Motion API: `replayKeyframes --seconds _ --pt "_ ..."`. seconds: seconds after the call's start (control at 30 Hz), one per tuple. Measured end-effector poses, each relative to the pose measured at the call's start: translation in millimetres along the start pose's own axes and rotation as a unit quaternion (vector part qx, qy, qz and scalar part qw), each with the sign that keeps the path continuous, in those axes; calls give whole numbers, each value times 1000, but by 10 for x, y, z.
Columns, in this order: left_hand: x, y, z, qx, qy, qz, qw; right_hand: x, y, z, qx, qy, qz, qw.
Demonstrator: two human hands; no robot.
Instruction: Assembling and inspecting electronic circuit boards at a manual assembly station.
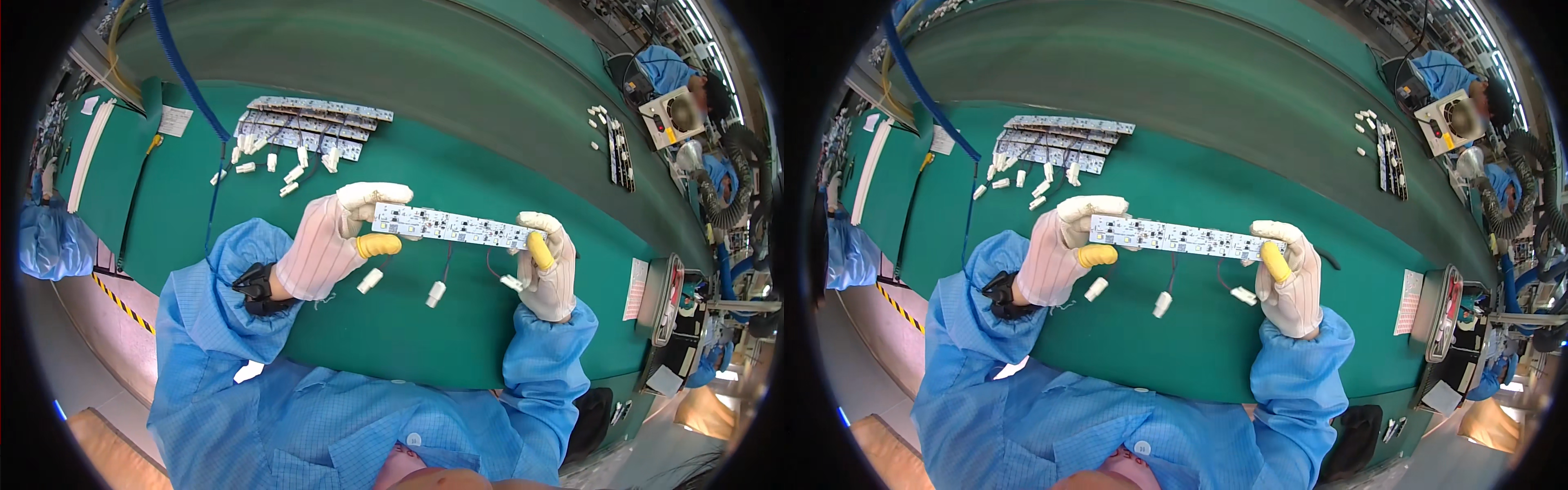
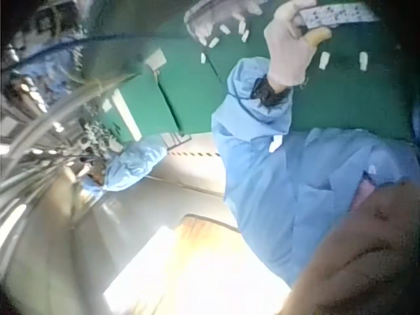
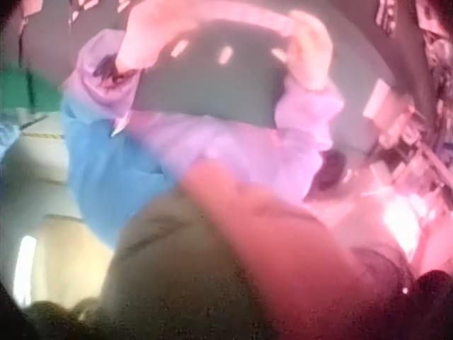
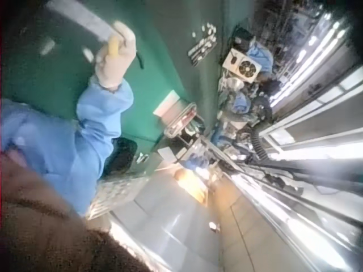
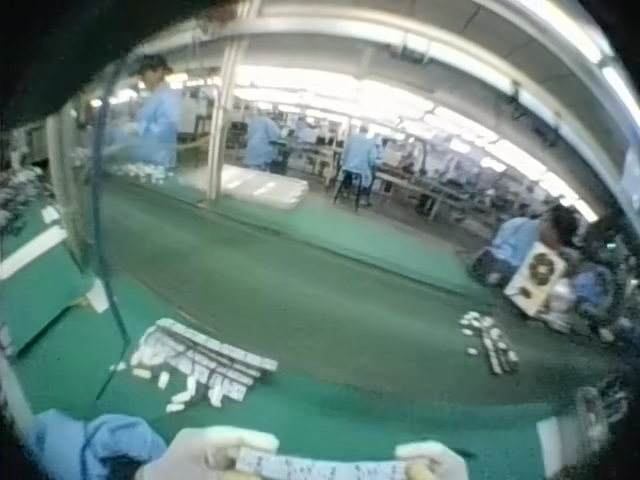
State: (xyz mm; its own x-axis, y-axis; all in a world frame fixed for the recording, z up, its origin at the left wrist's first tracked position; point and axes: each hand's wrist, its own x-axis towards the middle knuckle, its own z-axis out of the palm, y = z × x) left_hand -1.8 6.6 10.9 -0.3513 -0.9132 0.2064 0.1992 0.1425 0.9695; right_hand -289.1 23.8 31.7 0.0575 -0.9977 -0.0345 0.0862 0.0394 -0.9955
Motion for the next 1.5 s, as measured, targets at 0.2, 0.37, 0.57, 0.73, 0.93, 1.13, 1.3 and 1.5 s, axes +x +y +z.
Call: replayKeyframes --seconds 0.2,0.37,0.57,0.73,0.93,1.13,1.3,1.5 --pt "13 55 -50 42 26 -73 996 -102 37 17 -57 16 -54 997" --pt "175 -143 -23 76 114 107 985 -1 105 -64 -23 231 -310 922" --pt "125 -110 21 51 97 106 988 425 57 -859 -150 344 -388 842" --pt "83 -79 17 48 99 84 990 528 160 -1125 -466 305 -202 806" --pt "87 -64 24 60 100 75 990 289 -85 -702 -222 326 -226 891" --pt "138 -97 -10 97 130 97 982 23 -94 -377 32 97 -96 990" --pt "109 -35 -52 93 9 54 994 -140 -121 -147 14 -9 -16 1000" --pt "-9 58 -81 79 9 -40 996 -191 -129 -65 -9 -34 14 999"
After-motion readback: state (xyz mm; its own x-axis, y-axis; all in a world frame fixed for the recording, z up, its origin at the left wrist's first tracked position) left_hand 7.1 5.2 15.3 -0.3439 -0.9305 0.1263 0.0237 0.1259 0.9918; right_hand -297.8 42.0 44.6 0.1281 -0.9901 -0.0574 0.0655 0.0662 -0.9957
